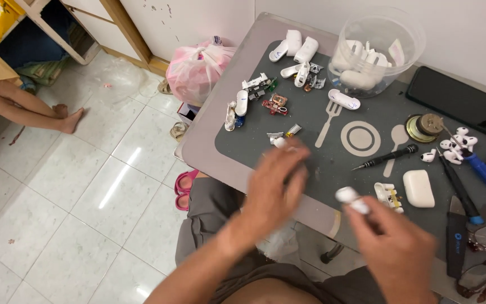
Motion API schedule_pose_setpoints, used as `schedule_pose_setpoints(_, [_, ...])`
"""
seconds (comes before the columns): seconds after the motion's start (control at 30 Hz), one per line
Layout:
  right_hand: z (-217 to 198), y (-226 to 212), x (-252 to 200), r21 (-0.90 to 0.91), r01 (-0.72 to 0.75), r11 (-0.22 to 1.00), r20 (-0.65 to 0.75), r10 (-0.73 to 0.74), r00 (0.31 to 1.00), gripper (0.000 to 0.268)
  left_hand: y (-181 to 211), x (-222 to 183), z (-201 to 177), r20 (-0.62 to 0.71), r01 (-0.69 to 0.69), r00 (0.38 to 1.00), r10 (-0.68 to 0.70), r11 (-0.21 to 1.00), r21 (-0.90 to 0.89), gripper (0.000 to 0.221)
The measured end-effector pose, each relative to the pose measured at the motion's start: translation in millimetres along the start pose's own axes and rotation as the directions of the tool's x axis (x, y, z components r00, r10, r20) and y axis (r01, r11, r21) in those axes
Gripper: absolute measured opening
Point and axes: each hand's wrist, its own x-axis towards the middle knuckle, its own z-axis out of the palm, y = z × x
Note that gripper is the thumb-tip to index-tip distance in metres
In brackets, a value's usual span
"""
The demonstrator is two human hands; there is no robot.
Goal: Assembling the internal components of an AirPods charging case, including the circuit board and battery housing.
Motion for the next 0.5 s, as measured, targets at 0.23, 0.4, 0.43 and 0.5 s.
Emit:
schedule_pose_setpoints(0.23, [-10.6, 13.6, 10.4, 0.083, -0.163, 0.983, -0.145, 0.174, 0.974, 0.039, -35.6, 23.7, -12.5, 0.12, -0.327, 0.935, 0.334, 0.681, 0.656, 0.006])
schedule_pose_setpoints(0.4, [11.5, 4.8, -1.3, 0.197, -0.029, 0.98, -0.117, 0.053, 0.992, 0.045, -34.7, 9.7, -29.8, 0.221, -0.423, 0.905, 0.364, 0.701, 0.574, 0.014])
schedule_pose_setpoints(0.43, [17.2, -0.4, -3.4, 0.248, 0.025, 0.968, -0.114, 0.004, 0.993, 0.043, -34.5, 6.6, -34.2, 0.233, -0.432, 0.901, 0.366, 0.711, 0.555, 0.019])
schedule_pose_setpoints(0.5, [19.2, -19.0, 0.4, 0.302, 0.016, 0.953, -0.104, 0.016, 0.994, 0.04, -33.5, 4.7, -37.1, 0.177, -0.369, 0.929, 0.324, 0.786, 0.496, 0.027])
